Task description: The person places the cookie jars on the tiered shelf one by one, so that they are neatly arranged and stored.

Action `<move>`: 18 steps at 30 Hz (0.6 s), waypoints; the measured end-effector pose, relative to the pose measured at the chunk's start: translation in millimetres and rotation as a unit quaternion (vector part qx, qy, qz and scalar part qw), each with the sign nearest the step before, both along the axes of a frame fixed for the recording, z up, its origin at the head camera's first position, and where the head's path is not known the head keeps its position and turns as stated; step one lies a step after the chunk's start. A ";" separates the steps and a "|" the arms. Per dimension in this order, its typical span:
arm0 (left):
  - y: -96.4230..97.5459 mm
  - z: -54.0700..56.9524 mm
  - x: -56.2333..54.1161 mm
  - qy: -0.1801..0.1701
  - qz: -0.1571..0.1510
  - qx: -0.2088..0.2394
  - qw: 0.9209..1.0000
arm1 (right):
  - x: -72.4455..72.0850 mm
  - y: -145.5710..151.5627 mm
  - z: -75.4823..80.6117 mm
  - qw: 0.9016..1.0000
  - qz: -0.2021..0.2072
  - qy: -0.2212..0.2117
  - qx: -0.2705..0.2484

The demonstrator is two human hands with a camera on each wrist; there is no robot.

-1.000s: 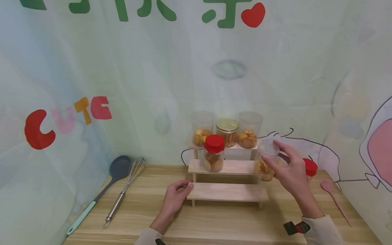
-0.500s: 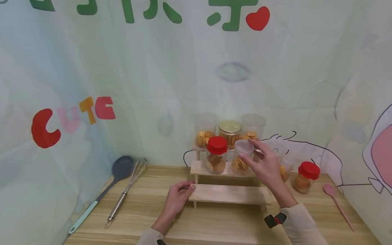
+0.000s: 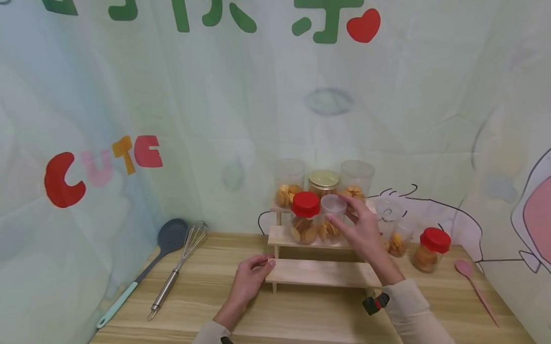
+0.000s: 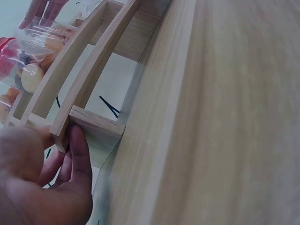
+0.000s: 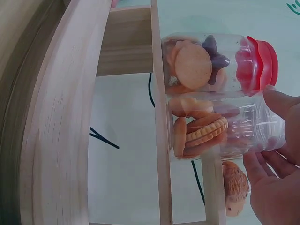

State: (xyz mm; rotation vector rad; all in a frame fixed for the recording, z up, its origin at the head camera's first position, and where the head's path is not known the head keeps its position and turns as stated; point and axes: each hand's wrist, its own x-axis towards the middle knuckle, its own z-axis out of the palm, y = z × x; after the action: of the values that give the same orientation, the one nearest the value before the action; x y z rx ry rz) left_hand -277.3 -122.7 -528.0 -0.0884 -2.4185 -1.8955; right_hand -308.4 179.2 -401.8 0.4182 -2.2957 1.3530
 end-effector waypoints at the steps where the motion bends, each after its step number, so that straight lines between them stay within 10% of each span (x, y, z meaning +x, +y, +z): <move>1: -0.1 -0.1 -0.2 0.001 0.001 0.000 1.000 | -0.4 -0.3 0.0 1.000 0.001 0.001 0.002; 18: -0.3 -1.5 -0.6 0.001 -0.001 0.004 1.000 | 20.9 31.1 -15.0 1.000 -0.017 0.012 0.021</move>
State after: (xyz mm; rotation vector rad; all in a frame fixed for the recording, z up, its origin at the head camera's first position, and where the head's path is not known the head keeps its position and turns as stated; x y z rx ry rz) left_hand -277.9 -123.1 -529.5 -0.0911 -2.4111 -1.9037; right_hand -287.5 210.4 -416.8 0.4048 -2.3041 1.2796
